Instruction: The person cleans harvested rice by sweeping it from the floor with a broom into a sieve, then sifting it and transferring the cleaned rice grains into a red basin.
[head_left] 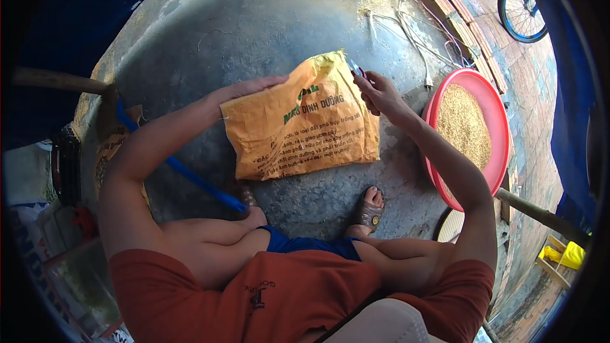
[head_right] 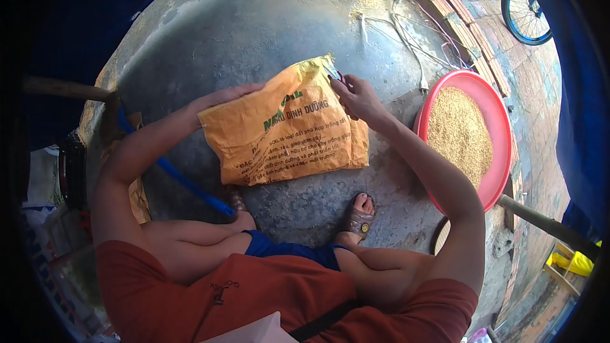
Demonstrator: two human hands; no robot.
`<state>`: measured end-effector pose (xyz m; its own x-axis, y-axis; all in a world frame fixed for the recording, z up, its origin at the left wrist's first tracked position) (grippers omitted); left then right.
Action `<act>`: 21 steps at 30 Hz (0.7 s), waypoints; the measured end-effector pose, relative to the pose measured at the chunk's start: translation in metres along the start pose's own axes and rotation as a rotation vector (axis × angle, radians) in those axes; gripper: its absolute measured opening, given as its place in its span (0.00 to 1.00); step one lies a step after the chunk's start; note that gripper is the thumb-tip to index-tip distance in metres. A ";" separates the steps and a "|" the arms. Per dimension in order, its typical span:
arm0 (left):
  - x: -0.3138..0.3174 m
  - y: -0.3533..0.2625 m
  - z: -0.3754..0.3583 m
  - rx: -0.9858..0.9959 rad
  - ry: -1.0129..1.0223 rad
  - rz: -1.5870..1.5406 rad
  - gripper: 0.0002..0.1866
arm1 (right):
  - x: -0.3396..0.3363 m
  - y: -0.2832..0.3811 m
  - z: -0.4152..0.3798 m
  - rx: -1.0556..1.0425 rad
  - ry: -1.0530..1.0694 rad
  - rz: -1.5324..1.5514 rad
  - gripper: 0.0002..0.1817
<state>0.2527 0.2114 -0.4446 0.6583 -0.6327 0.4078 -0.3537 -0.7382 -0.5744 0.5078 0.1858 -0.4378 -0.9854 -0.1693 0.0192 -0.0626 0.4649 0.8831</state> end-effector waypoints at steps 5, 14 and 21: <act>0.017 -0.039 -0.012 0.048 -0.133 0.164 0.20 | -0.028 -0.001 -0.008 0.027 -0.072 0.112 0.18; 0.084 -0.117 -0.071 0.523 -0.350 0.816 0.11 | -0.067 -0.009 0.025 0.054 -0.307 0.447 0.15; 0.129 -0.133 -0.112 0.567 -0.263 1.313 0.08 | -0.059 0.010 0.048 0.179 0.366 0.816 0.20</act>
<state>0.3102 0.2025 -0.2361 0.1960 -0.6602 -0.7250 -0.5216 0.5559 -0.6472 0.5580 0.2426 -0.4526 -0.6248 0.0207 0.7805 0.5780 0.6843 0.4445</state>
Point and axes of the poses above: each hand's wrist, its own z-axis towards the middle knuckle, its own x-axis out of the palm, y = z × x, the point moved 4 cm from there along z, towards the middle knuckle, and after that the axes turned 13 degrees about z, right-handed, at the moved point
